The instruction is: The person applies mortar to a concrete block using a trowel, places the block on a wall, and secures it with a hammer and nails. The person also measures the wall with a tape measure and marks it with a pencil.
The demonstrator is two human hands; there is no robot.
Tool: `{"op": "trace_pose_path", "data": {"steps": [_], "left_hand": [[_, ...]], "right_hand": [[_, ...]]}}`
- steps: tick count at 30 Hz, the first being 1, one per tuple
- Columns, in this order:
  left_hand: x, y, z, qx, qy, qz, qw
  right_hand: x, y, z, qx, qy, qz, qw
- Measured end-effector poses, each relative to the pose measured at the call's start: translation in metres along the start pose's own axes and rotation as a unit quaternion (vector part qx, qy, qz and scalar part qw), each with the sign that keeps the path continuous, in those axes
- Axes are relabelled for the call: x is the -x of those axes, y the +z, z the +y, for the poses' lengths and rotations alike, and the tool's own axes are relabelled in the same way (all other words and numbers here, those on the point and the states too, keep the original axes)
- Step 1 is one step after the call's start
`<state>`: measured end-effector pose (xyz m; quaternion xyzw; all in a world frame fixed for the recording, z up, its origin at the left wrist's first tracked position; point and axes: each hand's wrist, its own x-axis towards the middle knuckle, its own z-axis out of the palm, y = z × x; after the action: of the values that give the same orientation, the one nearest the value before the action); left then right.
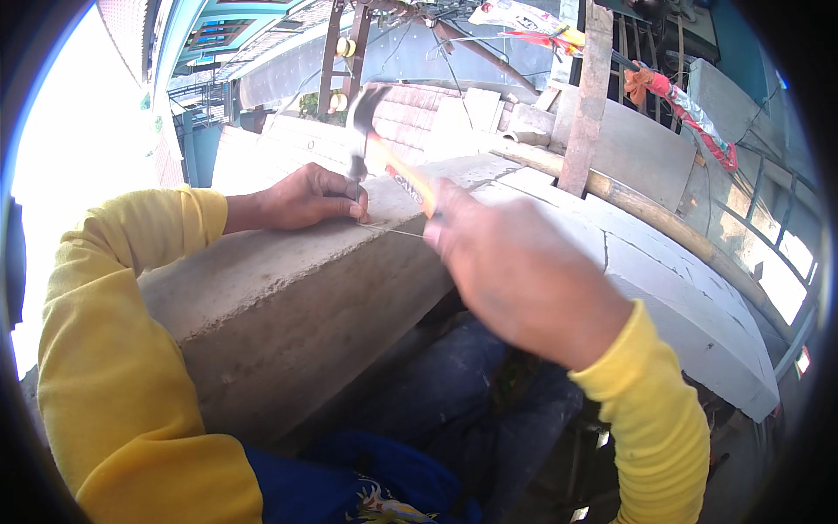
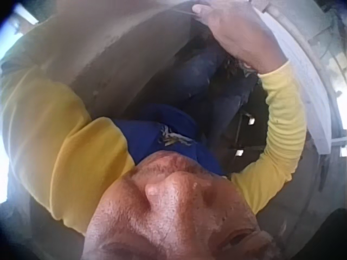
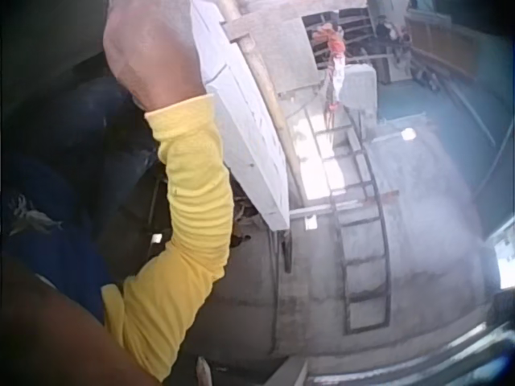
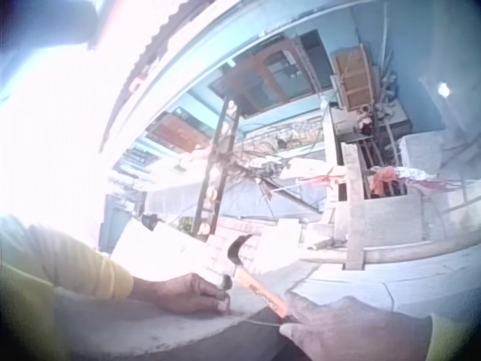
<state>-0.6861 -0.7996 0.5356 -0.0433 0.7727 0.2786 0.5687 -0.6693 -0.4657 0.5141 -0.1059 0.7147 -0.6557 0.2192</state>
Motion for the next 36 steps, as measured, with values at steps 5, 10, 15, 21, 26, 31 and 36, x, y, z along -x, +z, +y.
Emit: {"op": "trace_pose_path", "data": {"steps": [5,10,15,21,26,31,36], "left_hand": [[0.004,0.001,-0.004,0.013,0.003,-0.007,1.0],[0.004,0.002,-0.005,0.001,0.003,-0.004,1.0],[0.003,0.0,-0.006,-0.009,0.011,0.003,1.0],[0.004,0.0,-0.004,-0.012,0.0,0.0,1.0],[0.008,0.004,-0.007,-0.03,-0.01,0.017,0.999],[0.002,-0.003,-0.005,0.02,0.005,-0.005,1.0],[-0.001,-0.001,-0.008,0.068,-0.007,-0.022,0.997]], "right_hand": [[-0.01,-0.013,0.004,0.017,-0.009,-0.014,1.0],[-0.023,-0.007,-0.019,-0.133,0.045,0.143,0.98],[-0.003,-0.002,0.001,0.062,-0.019,-0.036,0.997],[-0.015,-0.005,0.001,0.023,-0.003,0.022,0.999],[0.013,0.01,0.008,0.111,0.037,-0.133,0.984],[0.045,0.011,0.055,0.186,0.049,-0.009,0.981],[0.078,0.034,0.094,0.081,0.106,0.024,0.991]]}}
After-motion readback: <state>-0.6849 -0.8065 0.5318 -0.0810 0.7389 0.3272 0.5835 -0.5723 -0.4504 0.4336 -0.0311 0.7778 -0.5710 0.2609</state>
